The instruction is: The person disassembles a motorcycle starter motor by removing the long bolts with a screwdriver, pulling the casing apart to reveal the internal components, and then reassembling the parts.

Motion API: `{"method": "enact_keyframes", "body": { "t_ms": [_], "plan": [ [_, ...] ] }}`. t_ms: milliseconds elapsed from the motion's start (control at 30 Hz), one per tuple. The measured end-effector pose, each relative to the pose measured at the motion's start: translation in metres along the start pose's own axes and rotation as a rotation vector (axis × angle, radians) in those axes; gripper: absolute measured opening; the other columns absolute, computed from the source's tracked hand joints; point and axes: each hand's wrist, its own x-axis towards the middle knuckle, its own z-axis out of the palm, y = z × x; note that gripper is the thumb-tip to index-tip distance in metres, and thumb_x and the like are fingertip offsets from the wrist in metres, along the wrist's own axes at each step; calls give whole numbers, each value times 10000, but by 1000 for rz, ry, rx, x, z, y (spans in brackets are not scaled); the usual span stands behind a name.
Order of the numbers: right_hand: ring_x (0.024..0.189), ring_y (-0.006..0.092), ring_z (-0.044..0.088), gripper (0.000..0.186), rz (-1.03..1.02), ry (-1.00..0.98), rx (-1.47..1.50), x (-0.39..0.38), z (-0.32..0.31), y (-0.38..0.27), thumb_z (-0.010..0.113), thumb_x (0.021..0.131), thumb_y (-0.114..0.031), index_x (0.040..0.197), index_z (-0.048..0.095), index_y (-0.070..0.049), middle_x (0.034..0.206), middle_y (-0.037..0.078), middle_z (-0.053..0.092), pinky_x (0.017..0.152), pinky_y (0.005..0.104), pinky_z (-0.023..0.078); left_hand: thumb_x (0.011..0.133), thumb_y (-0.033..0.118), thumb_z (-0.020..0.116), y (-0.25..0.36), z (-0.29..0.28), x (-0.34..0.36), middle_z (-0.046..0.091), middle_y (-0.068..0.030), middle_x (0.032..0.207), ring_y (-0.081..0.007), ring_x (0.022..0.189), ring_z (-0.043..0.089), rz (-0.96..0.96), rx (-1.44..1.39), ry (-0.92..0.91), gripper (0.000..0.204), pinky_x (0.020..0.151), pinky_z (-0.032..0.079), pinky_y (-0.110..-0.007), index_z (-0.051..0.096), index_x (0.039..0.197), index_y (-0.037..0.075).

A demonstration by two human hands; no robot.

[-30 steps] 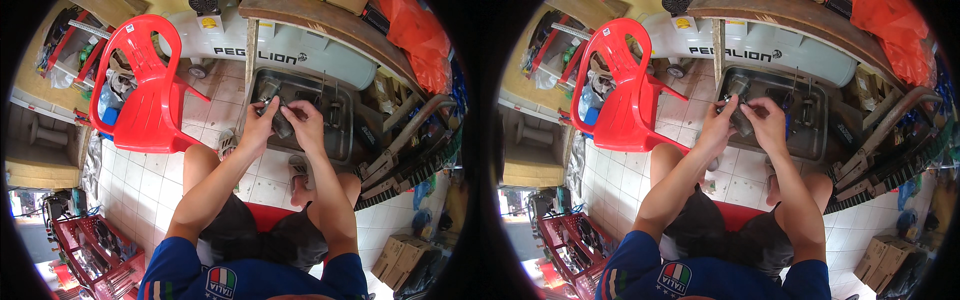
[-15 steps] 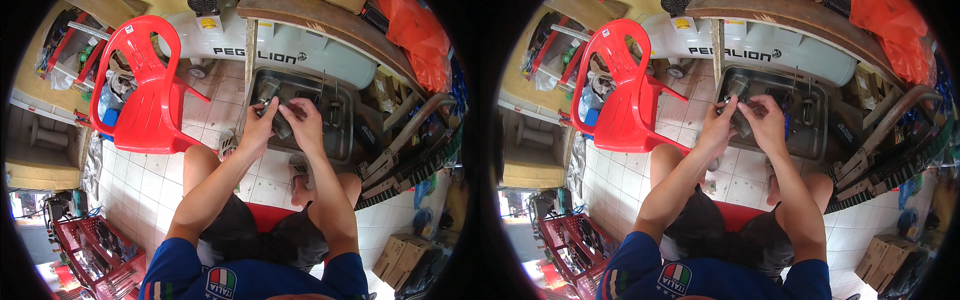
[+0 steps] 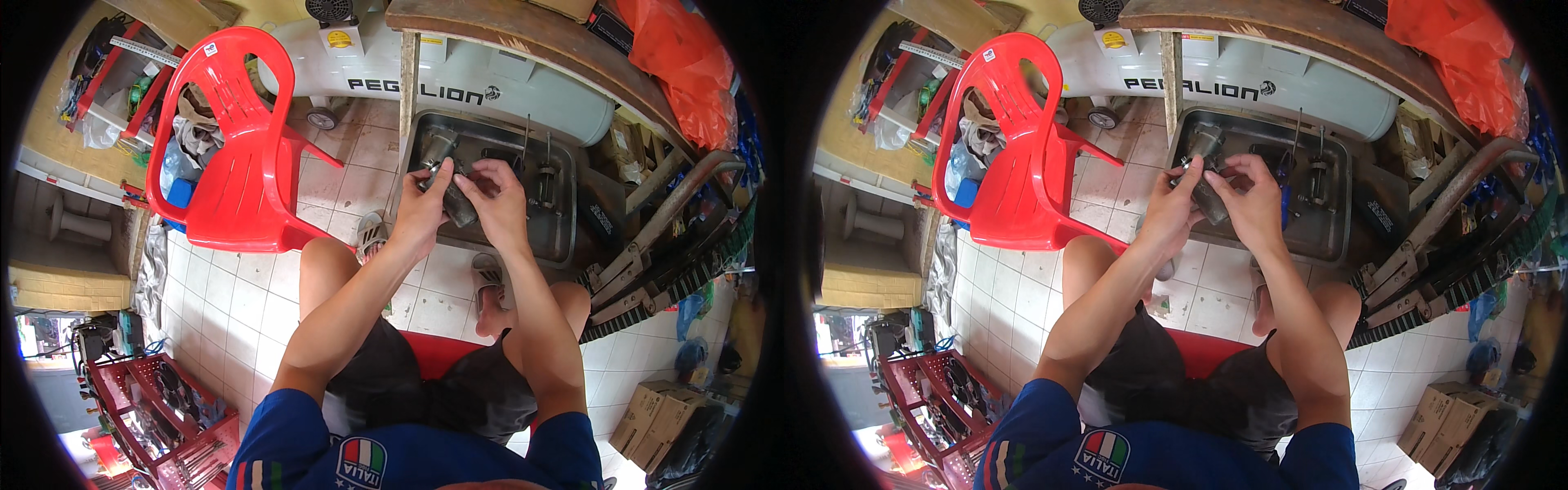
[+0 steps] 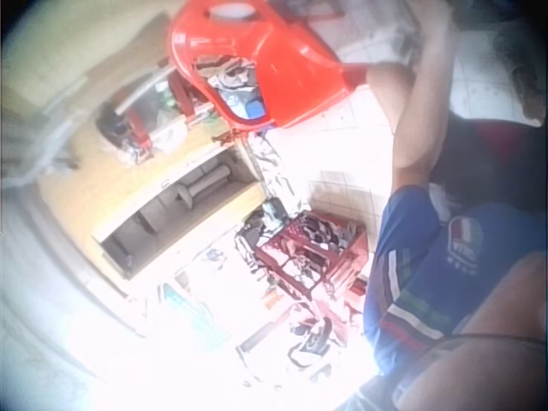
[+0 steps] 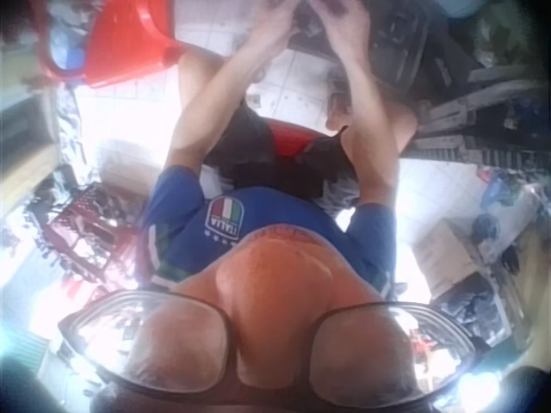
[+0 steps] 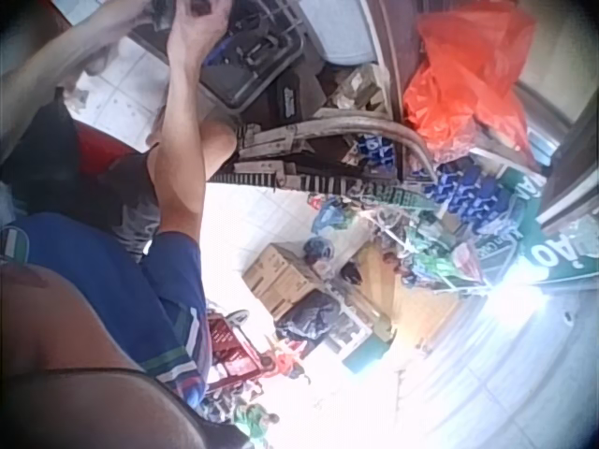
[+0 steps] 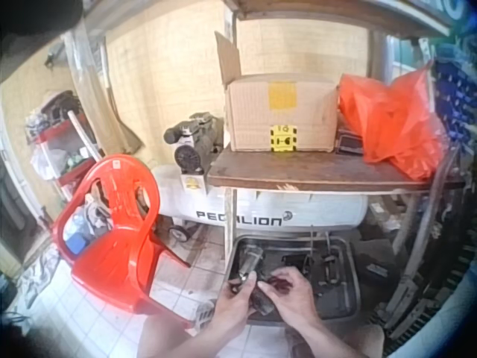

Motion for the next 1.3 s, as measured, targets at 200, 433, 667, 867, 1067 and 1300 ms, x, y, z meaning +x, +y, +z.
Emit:
{"method": "enact_keyframes", "body": {
  "t_ms": [200,433,667,867,1067,1300],
  "plan": [
    [826,165,682,285,-26,13,29,2,-1,6,752,908,-238,1035,715,15,908,127,732,749,296,533,896,436,757,-1,-2,1,553,-136,1137,-199,982,644,-9,9,-18,675,774,581,-396,351,1249,27],
    [815,174,679,262,66,-26,-74,3,-4,4,741,916,-236,1022,716,2,935,113,729,736,314,527,896,439,756,-1,-2,2,554,-126,1124,-192,965,642,-18,22,0,677,767,576,-389,352,1252,30],
    [792,193,672,283,-9,-18,-89,1,-3,-3,719,933,-258,1002,684,15,931,118,714,728,328,525,894,437,759,-1,-2,1,554,-125,1125,-186,958,639,-17,16,-6,678,749,574,-385,351,1253,33],
    [819,214,681,307,-12,-44,-107,1,-4,2,692,952,-270,1051,674,20,950,133,715,749,346,530,897,425,759,2,1,-1,554,-129,1130,-191,969,642,-14,11,-6,665,746,577,-392,353,1248,31],
    [829,198,682,296,22,-48,-65,4,-3,9,690,953,-273,1092,675,-12,931,123,720,754,341,531,904,423,751,0,0,1,552,-130,1124,-194,960,647,-3,17,-2,655,741,582,-392,356,1246,29],
    [812,187,672,270,99,-62,-82,8,-5,15,705,944,-248,1079,672,-16,915,118,719,749,324,529,909,432,742,2,0,1,546,-122,1113,-193,958,640,-16,16,-3,645,748,582,-398,362,1242,32]
  ]
}}
